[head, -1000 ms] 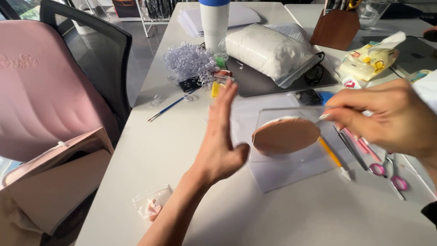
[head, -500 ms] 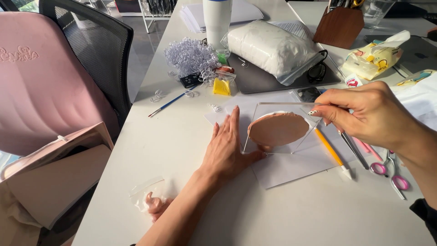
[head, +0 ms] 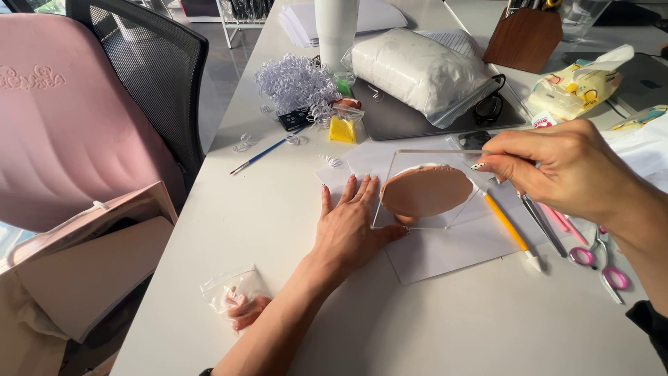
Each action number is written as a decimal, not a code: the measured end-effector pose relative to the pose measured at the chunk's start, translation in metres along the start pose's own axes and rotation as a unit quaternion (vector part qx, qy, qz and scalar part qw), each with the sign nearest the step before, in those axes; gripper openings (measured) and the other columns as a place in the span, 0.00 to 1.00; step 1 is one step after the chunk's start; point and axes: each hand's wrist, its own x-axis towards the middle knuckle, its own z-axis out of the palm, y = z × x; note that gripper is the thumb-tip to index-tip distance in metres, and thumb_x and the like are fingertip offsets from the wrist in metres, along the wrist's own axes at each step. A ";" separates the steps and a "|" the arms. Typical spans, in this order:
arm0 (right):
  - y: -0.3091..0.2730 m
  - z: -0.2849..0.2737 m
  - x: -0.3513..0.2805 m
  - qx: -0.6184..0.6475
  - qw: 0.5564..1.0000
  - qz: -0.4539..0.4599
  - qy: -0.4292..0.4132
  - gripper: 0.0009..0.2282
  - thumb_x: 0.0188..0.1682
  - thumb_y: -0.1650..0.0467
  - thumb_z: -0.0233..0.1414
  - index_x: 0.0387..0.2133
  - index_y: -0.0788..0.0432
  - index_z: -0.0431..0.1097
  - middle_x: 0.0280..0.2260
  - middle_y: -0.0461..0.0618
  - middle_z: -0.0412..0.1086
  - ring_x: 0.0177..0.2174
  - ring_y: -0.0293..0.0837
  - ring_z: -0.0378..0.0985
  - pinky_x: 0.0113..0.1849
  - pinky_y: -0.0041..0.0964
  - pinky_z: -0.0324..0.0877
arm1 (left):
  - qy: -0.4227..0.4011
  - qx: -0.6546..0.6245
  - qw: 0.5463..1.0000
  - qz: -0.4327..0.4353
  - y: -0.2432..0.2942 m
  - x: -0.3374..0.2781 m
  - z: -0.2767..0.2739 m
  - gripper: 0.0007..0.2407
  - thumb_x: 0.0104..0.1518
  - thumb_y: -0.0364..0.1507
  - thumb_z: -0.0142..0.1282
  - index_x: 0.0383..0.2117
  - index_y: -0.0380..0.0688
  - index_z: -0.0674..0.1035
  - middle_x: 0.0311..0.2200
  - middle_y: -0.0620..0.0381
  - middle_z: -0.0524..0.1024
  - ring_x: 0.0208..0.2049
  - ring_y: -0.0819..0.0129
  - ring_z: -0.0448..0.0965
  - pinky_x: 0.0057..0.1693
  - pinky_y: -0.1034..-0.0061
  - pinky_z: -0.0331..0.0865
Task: The person applies small decorative dots to a pastry with a white topping using a thin tool, then rolls a piece of orange dough by hand and places the pastry into a clear container.
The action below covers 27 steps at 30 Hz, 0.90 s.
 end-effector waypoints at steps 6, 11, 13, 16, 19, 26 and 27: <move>-0.011 -0.007 0.003 0.032 0.999 0.039 -0.006 0.04 0.49 0.73 0.58 0.26 0.62 0.76 0.10 0.44 0.68 0.11 0.35 0.63 0.21 0.27 0.64 | -0.005 -0.024 0.999 -0.020 0.005 -0.005 -0.012 0.43 0.50 0.56 0.56 0.69 0.45 0.55 0.70 0.53 0.55 0.74 0.59 0.42 0.72 0.47 0.24; -0.005 -0.024 -0.003 0.114 0.983 0.137 0.054 0.03 0.55 0.80 0.55 0.34 0.73 0.75 0.19 0.57 0.71 0.13 0.40 0.68 0.20 0.28 0.67 | 0.019 -0.053 0.998 0.009 0.001 -0.006 -0.015 0.47 0.46 0.53 0.63 0.70 0.44 0.53 0.70 0.50 0.57 0.74 0.55 0.43 0.70 0.41 0.25; 0.004 -0.031 -0.005 0.168 0.960 0.201 0.104 0.05 0.59 0.82 0.54 0.35 0.79 0.72 0.20 0.65 0.68 0.13 0.45 0.65 0.19 0.31 0.64 | 0.040 -0.070 0.996 0.040 0.000 -0.005 -0.018 0.47 0.45 0.52 0.66 0.70 0.43 0.54 0.71 0.51 0.56 0.74 0.50 0.44 0.69 0.35 0.25; 0.028 -0.042 -0.011 0.192 0.955 0.206 0.093 0.09 0.62 0.77 0.49 0.34 0.77 0.69 0.21 0.65 0.67 0.14 0.47 0.64 0.20 0.32 0.59 | 0.085 -0.090 0.989 0.081 -0.001 -0.004 -0.015 0.43 0.47 0.48 0.67 0.68 0.43 0.59 0.70 0.44 0.57 0.73 0.50 0.46 0.70 0.39 0.28; 0.034 -0.042 -0.013 0.199 0.951 0.218 0.095 0.08 0.63 0.78 0.49 0.36 0.74 0.68 0.24 0.63 0.68 0.14 0.46 0.65 0.19 0.31 0.57 | 0.066 -0.059 0.994 0.070 -0.007 0.000 -0.008 0.43 0.48 0.48 0.68 0.68 0.41 0.60 0.70 0.45 0.56 0.73 0.52 0.45 0.71 0.43 0.29; -0.001 -0.025 0.015 0.065 0.983 0.165 0.051 0.05 0.55 0.78 0.55 0.30 0.68 0.76 0.17 0.53 0.71 0.14 0.38 0.72 0.22 0.28 0.74 | 0.116 -0.004 0.993 -0.011 -0.013 -0.003 -0.033 0.31 0.46 0.44 0.64 0.57 0.44 0.70 0.54 0.47 0.71 0.57 0.48 0.66 0.61 0.50 0.55; -0.003 -0.024 0.020 0.039 0.981 0.183 0.047 0.09 0.56 0.76 0.56 0.25 0.65 0.75 0.12 0.51 0.68 0.13 0.37 0.71 0.21 0.28 0.73 | 0.140 -0.035 0.990 -0.003 -0.014 -0.005 -0.038 0.22 0.48 0.38 0.59 0.51 0.45 0.76 0.46 0.51 0.76 0.50 0.50 0.71 0.51 0.53 0.67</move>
